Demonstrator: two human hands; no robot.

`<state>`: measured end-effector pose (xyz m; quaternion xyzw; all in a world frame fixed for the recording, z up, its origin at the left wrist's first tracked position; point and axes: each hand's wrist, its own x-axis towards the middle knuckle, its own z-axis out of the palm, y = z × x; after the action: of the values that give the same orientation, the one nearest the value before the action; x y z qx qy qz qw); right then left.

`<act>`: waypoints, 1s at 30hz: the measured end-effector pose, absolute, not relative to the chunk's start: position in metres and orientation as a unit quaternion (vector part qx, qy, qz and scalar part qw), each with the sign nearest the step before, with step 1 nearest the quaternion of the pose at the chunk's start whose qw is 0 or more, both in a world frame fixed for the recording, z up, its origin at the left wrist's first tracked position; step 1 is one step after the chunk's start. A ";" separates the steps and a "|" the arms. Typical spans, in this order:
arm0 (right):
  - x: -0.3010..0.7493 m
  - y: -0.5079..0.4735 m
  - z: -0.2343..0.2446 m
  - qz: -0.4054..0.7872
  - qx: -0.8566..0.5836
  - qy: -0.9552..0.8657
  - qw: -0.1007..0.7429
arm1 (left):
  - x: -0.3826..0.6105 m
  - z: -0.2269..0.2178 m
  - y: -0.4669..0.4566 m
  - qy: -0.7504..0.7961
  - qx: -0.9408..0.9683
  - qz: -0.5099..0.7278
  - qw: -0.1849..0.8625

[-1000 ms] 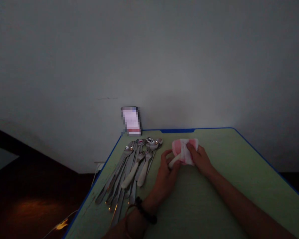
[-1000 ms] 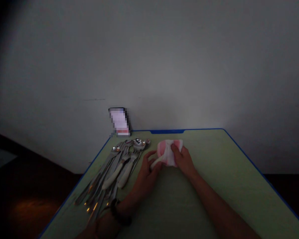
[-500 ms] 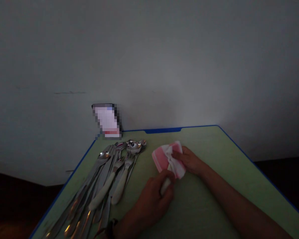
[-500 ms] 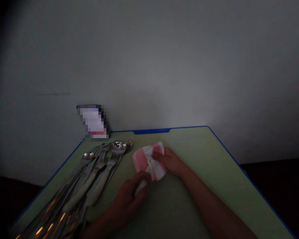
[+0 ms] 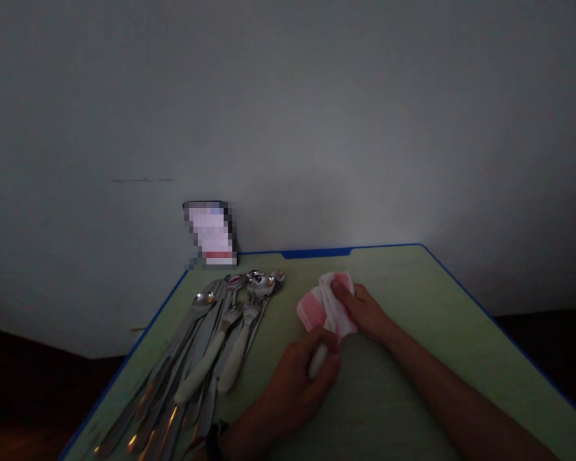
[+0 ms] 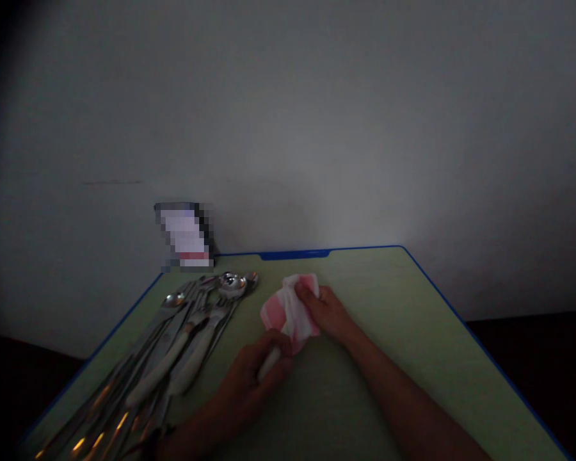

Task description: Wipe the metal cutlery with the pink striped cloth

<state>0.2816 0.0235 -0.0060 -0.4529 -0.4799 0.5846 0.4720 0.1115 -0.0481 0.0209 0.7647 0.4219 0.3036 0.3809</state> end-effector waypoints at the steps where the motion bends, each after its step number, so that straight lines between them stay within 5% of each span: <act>1: 0.281 0.024 -0.007 0.590 -0.453 -0.469 0.476 | 0.111 0.020 -0.048 0.423 0.761 0.313 0.380; 12: 0.283 0.030 -0.001 0.713 -0.327 -0.395 0.478 | 0.105 0.012 -0.052 0.440 0.761 0.356 0.318; 30: 0.283 0.030 -0.016 0.669 -0.347 -0.467 0.463 | 0.112 0.018 -0.052 0.423 0.810 0.250 0.320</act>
<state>0.2831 0.0304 -0.0161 -0.3467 -0.4668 0.6691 0.4629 0.1119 -0.0517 0.0185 0.8098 0.4234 0.2499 0.3202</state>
